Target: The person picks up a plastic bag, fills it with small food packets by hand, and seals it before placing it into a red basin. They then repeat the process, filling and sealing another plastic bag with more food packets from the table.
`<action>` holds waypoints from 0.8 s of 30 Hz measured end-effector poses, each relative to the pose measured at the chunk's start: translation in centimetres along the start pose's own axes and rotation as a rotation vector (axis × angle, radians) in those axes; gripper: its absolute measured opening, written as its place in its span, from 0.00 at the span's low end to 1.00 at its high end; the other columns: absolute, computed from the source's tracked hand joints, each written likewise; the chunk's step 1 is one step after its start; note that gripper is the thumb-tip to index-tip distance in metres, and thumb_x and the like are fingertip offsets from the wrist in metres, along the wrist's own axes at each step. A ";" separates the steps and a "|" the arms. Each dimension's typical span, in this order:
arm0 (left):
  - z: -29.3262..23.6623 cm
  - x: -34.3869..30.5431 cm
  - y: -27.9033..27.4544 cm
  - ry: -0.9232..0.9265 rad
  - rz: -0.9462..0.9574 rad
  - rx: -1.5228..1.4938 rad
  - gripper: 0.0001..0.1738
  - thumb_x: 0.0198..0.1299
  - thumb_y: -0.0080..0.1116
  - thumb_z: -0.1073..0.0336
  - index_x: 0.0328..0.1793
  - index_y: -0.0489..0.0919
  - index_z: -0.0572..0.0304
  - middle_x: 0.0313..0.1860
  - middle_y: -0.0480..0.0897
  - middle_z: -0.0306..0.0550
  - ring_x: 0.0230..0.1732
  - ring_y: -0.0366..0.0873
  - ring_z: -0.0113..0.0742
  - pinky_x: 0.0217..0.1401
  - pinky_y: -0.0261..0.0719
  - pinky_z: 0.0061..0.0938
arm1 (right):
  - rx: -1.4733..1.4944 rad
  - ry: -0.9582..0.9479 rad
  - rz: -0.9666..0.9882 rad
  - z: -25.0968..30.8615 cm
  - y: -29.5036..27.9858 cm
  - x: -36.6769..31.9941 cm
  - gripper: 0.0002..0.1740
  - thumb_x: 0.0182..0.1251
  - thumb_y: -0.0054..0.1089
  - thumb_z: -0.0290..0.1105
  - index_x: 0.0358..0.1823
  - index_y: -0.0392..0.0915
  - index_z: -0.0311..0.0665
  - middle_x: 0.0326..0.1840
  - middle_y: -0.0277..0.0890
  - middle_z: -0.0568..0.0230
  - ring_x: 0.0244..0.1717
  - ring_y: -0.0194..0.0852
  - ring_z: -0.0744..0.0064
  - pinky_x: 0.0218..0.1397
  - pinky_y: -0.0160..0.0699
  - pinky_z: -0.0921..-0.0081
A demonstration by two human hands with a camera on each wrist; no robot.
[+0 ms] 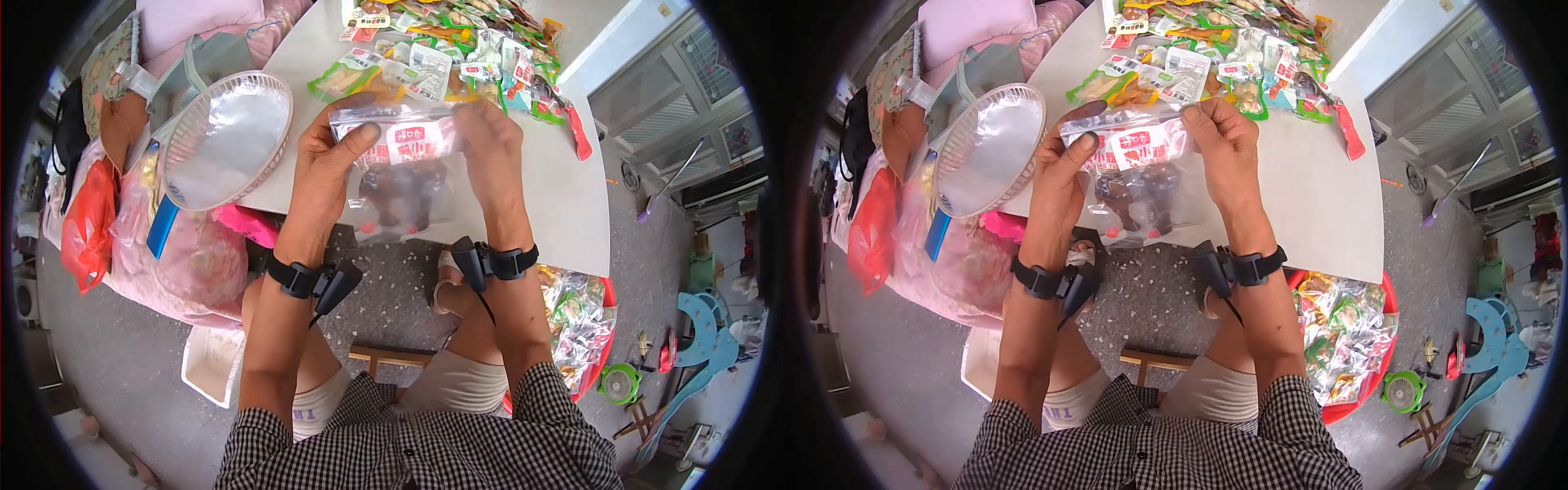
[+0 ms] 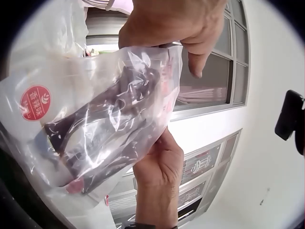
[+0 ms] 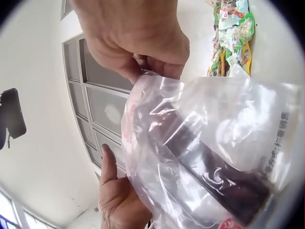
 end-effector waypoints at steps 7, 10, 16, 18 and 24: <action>1.1 0.5 0.0 -0.060 -0.079 0.077 0.09 0.52 0.66 0.71 0.40 0.84 0.64 0.34 0.84 0.41 0.36 0.78 0.25 0.43 0.73 0.20 | 0.072 0.002 0.066 0.0 -0.5 0.2 0.05 0.63 0.58 0.29 0.31 0.78 0.34 0.24 0.73 0.76 0.25 0.62 0.89 0.30 0.59 0.87; 1.2 0.3 0.0 -0.059 -0.075 0.071 0.09 0.51 0.66 0.72 0.40 0.84 0.64 0.34 0.84 0.42 0.35 0.78 0.24 0.43 0.73 0.20 | 0.160 0.043 0.086 1.0 0.5 -0.4 0.06 0.60 0.62 0.26 0.37 0.81 0.33 0.29 0.79 0.70 0.30 0.71 0.86 0.35 0.68 0.87; 1.1 -0.1 1.0 -0.047 -0.078 0.121 0.08 0.51 0.66 0.73 0.39 0.84 0.65 0.33 0.84 0.42 0.34 0.78 0.25 0.41 0.74 0.19 | 0.076 0.005 0.227 1.1 1.0 -0.3 0.08 0.54 0.66 0.22 0.36 0.83 0.30 0.32 0.82 0.64 0.31 0.76 0.82 0.36 0.75 0.84; 1.0 -0.2 1.1 -0.042 -0.069 0.135 0.08 0.51 0.65 0.74 0.39 0.84 0.66 0.33 0.84 0.42 0.34 0.78 0.25 0.41 0.74 0.19 | 0.080 0.014 0.214 1.1 0.9 -0.3 0.07 0.54 0.66 0.22 0.36 0.83 0.30 0.31 0.82 0.64 0.31 0.76 0.82 0.36 0.74 0.85; 0.0 -0.2 1.8 -0.059 -0.015 0.187 0.09 0.50 0.66 0.73 0.39 0.84 0.66 0.32 0.84 0.43 0.33 0.78 0.26 0.41 0.74 0.19 | 0.051 -0.001 0.192 1.1 0.9 -0.3 0.07 0.54 0.65 0.22 0.35 0.83 0.30 0.30 0.81 0.65 0.31 0.76 0.82 0.36 0.74 0.85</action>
Point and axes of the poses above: each hand's wrist, its own x-axis towards the middle knuckle, its own y-axis out of the palm, z = x × y, the point moved 5 cm from there along x, towards the middle knuckle
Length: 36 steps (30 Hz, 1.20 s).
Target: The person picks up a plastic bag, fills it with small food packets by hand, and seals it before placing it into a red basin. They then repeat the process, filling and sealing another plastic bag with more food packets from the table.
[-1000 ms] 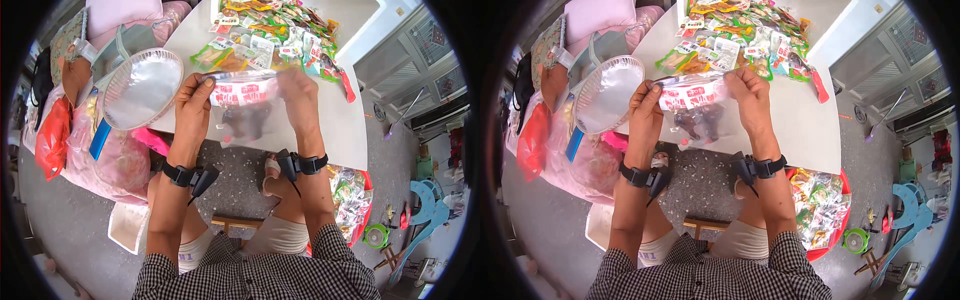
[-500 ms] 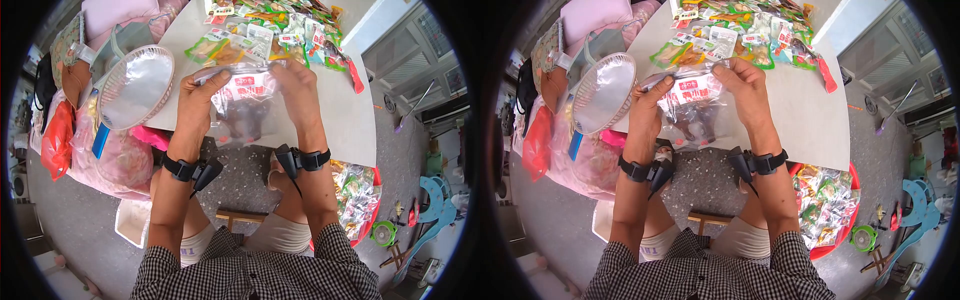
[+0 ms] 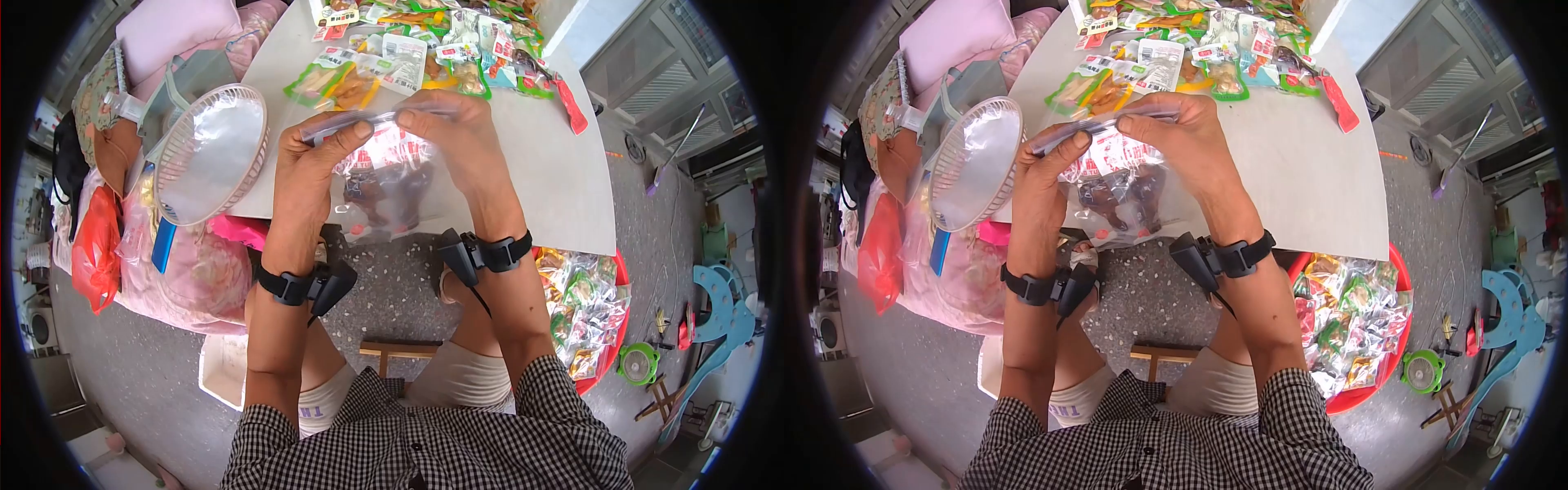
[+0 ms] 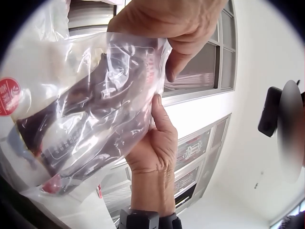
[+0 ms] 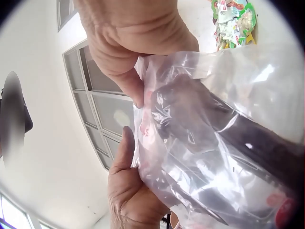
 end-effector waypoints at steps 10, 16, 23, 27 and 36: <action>-0.6 -0.5 0.2 0.006 -0.019 0.081 0.08 0.48 0.67 0.74 0.36 0.84 0.66 0.30 0.83 0.42 0.31 0.77 0.25 0.40 0.73 0.19 | -0.141 0.052 0.136 1.7 0.4 -0.2 0.07 0.53 0.65 0.22 0.35 0.83 0.29 0.29 0.81 0.65 0.31 0.76 0.83 0.36 0.76 0.84; -0.8 -0.9 0.7 0.057 -0.004 0.129 0.07 0.49 0.66 0.75 0.35 0.84 0.67 0.29 0.83 0.41 0.31 0.76 0.24 0.38 0.73 0.18 | -0.157 0.024 0.084 1.7 0.4 -0.5 0.06 0.53 0.65 0.22 0.33 0.82 0.29 0.28 0.81 0.65 0.29 0.75 0.83 0.35 0.75 0.84; -0.5 -0.7 0.2 0.067 -0.047 0.063 0.08 0.48 0.67 0.75 0.37 0.83 0.67 0.29 0.83 0.42 0.30 0.76 0.24 0.37 0.72 0.17 | -0.138 0.085 0.038 2.2 -0.1 -0.6 0.07 0.54 0.66 0.24 0.33 0.82 0.29 0.27 0.79 0.67 0.29 0.74 0.84 0.32 0.72 0.86; 0.1 -0.5 -0.6 0.039 -0.089 0.079 0.10 0.47 0.68 0.75 0.37 0.83 0.67 0.29 0.83 0.43 0.30 0.77 0.25 0.37 0.72 0.19 | -0.061 0.072 0.005 1.7 -1.6 -0.4 0.06 0.55 0.65 0.25 0.33 0.82 0.29 0.25 0.79 0.69 0.27 0.71 0.86 0.30 0.69 0.86; -0.1 -0.7 -0.4 0.042 -0.111 0.075 0.09 0.47 0.68 0.76 0.37 0.83 0.67 0.30 0.83 0.43 0.30 0.77 0.25 0.37 0.72 0.19 | -0.195 0.028 -0.025 1.9 -1.5 -0.7 0.04 0.56 0.64 0.24 0.30 0.80 0.29 0.22 0.76 0.71 0.23 0.66 0.88 0.26 0.65 0.86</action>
Point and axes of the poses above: each hand's wrist, its own x-axis towards the middle knuckle, its own y-axis out of the palm, z = x × y, the point moved 5 cm from there along x, towards the middle knuckle
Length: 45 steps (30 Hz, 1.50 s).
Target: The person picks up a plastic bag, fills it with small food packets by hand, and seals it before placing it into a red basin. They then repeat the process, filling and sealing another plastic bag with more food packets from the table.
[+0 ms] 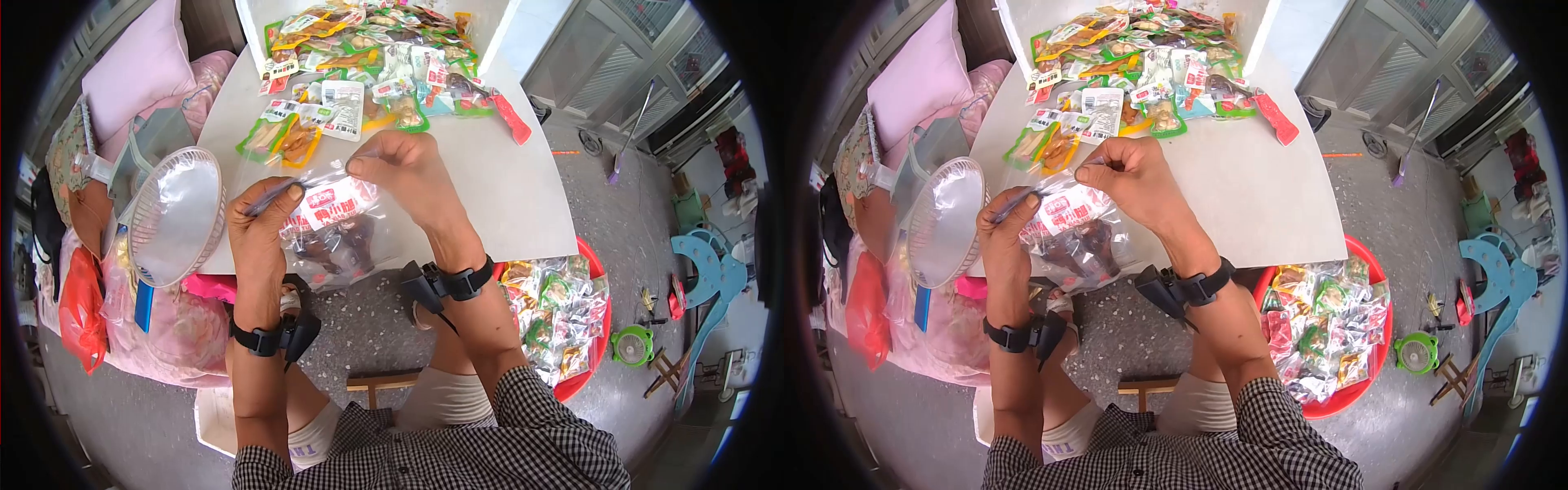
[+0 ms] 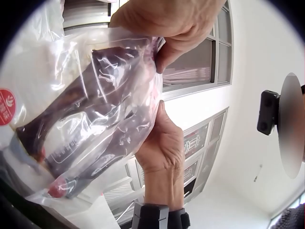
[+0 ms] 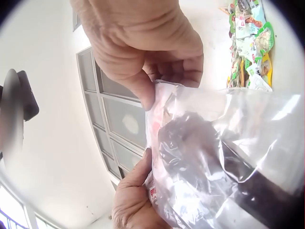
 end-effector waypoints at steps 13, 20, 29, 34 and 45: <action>-0.1 -0.4 0.4 0.011 0.001 -0.041 0.08 0.52 0.65 0.73 0.38 0.82 0.69 0.31 0.82 0.43 0.32 0.76 0.25 0.38 0.73 0.19 | -0.047 -0.015 0.082 1.6 0.3 -0.7 0.02 0.54 0.63 0.21 0.28 0.81 0.29 0.23 0.78 0.70 0.26 0.68 0.88 0.29 0.69 0.86; 0.6 0.6 -1.0 0.006 0.057 -0.040 0.08 0.51 0.67 0.72 0.37 0.82 0.67 0.35 0.82 0.45 0.36 0.77 0.28 0.45 0.74 0.20 | 0.044 -0.058 0.115 0.3 -0.1 -1.4 0.05 0.53 0.67 0.26 0.29 0.82 0.31 0.25 0.80 0.67 0.27 0.73 0.85 0.31 0.71 0.85; 0.6 -0.6 0.7 0.181 0.151 0.328 0.10 0.53 0.65 0.71 0.41 0.82 0.70 0.35 0.82 0.45 0.35 0.76 0.27 0.44 0.74 0.21 | -0.631 -0.324 0.133 2.7 1.0 -2.9 0.07 0.41 0.61 0.31 0.21 0.79 0.34 0.19 0.75 0.56 0.23 0.74 0.56 0.28 0.70 0.64; 1.1 0.2 0.1 0.069 0.184 0.180 0.13 0.55 0.64 0.69 0.44 0.81 0.69 0.38 0.82 0.46 0.38 0.77 0.30 0.46 0.74 0.23 | -0.721 -0.454 0.077 2.7 1.3 -3.2 0.06 0.41 0.61 0.32 0.18 0.78 0.36 0.17 0.72 0.54 0.23 0.72 0.52 0.27 0.68 0.61; 9.0 0.0 -5.0 -0.423 0.632 -0.076 0.32 0.47 0.69 0.68 0.60 0.70 0.63 0.54 0.76 0.44 0.55 0.72 0.39 0.62 0.65 0.34 | -0.751 -0.369 -0.140 3.1 -0.6 -4.8 0.09 0.48 0.62 0.34 0.22 0.80 0.34 0.21 0.75 0.51 0.25 0.74 0.50 0.28 0.71 0.63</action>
Point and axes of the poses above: each hand's wrist, its own x-axis towards the middle knuckle, its own y-axis out of the palm, z = x × y, the point moved 5 cm from there along x, towards the middle knuckle
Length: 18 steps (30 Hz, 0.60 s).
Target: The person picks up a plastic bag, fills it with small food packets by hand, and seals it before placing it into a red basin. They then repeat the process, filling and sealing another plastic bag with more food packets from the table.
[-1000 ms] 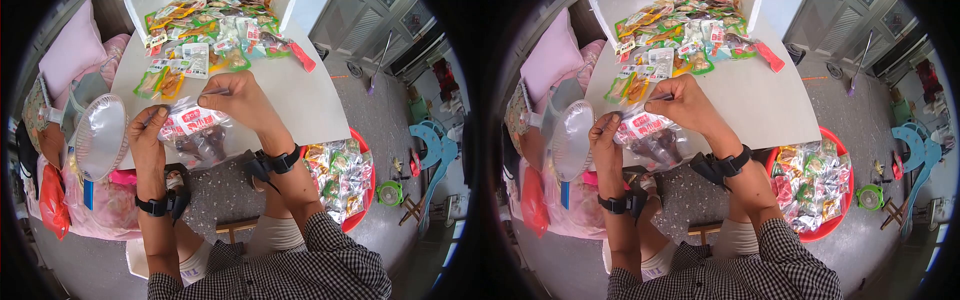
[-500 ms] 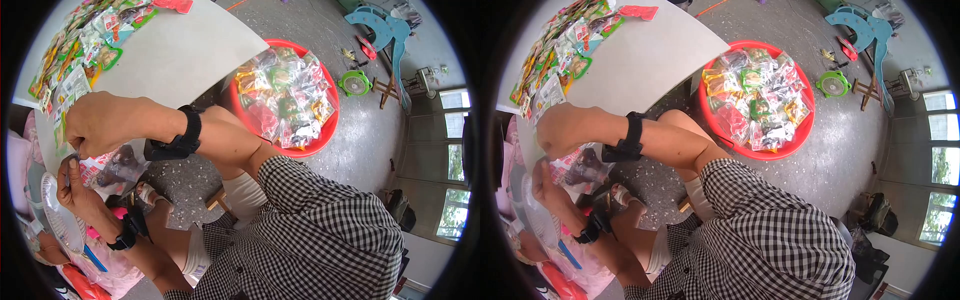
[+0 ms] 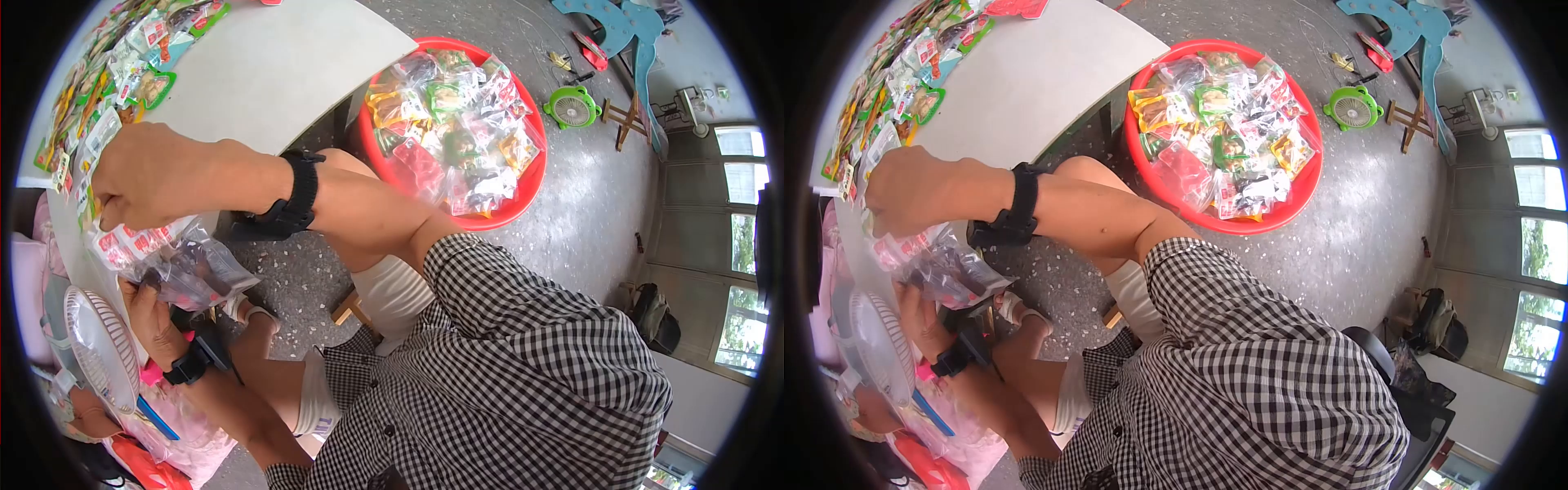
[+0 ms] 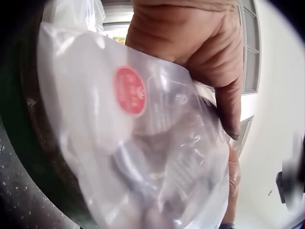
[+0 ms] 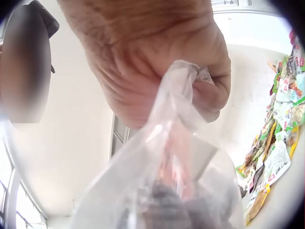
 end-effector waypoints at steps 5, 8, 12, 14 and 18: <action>0.8 -0.8 3.9 -0.025 0.085 0.100 0.35 0.45 0.68 0.66 0.60 0.68 0.67 0.51 0.77 0.45 0.50 0.74 0.36 0.55 0.70 0.30 | 0.268 0.333 -0.052 -0.8 -6.1 -4.3 0.12 0.56 0.63 0.34 0.29 0.80 0.29 0.21 0.76 0.60 0.23 0.72 0.76 0.27 0.69 0.77; -0.3 -1.3 12.3 -0.124 0.298 0.066 0.29 0.48 0.65 0.62 0.56 0.73 0.70 0.40 0.80 0.48 0.40 0.78 0.35 0.46 0.75 0.26 | 0.392 0.572 -0.078 -1.4 -10.7 -9.4 0.12 0.57 0.63 0.33 0.33 0.81 0.29 0.23 0.78 0.64 0.25 0.72 0.81 0.29 0.71 0.80; 1.2 -2.0 15.0 -0.200 0.433 0.138 0.32 0.48 0.65 0.57 0.57 0.73 0.69 0.39 0.81 0.50 0.35 0.79 0.34 0.36 0.76 0.23 | 0.394 0.731 -0.247 -0.4 -17.4 -16.7 0.11 0.61 0.61 0.31 0.38 0.80 0.29 0.28 0.78 0.69 0.28 0.71 0.85 0.31 0.70 0.86; 1.4 -1.7 15.3 -0.217 0.484 0.201 0.34 0.49 0.65 0.53 0.59 0.72 0.67 0.40 0.81 0.49 0.35 0.80 0.33 0.37 0.76 0.22 | 0.437 0.805 -0.358 0.0 -20.2 -20.5 0.10 0.62 0.61 0.31 0.39 0.79 0.30 0.31 0.78 0.70 0.29 0.72 0.85 0.32 0.71 0.86; 1.1 -1.7 14.1 -0.177 0.422 0.240 0.30 0.50 0.64 0.56 0.57 0.74 0.67 0.40 0.81 0.49 0.38 0.79 0.32 0.40 0.74 0.21 | 0.309 0.937 -0.404 -1.2 -23.6 -28.3 0.09 0.62 0.60 0.30 0.37 0.79 0.31 0.30 0.77 0.70 0.28 0.73 0.85 0.31 0.73 0.86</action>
Point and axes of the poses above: each hand's wrist, its own x-axis towards the middle knuckle, its own y-axis out of the palm, z = x × y, the point moved 5 cm from there along x, towards the middle knuckle
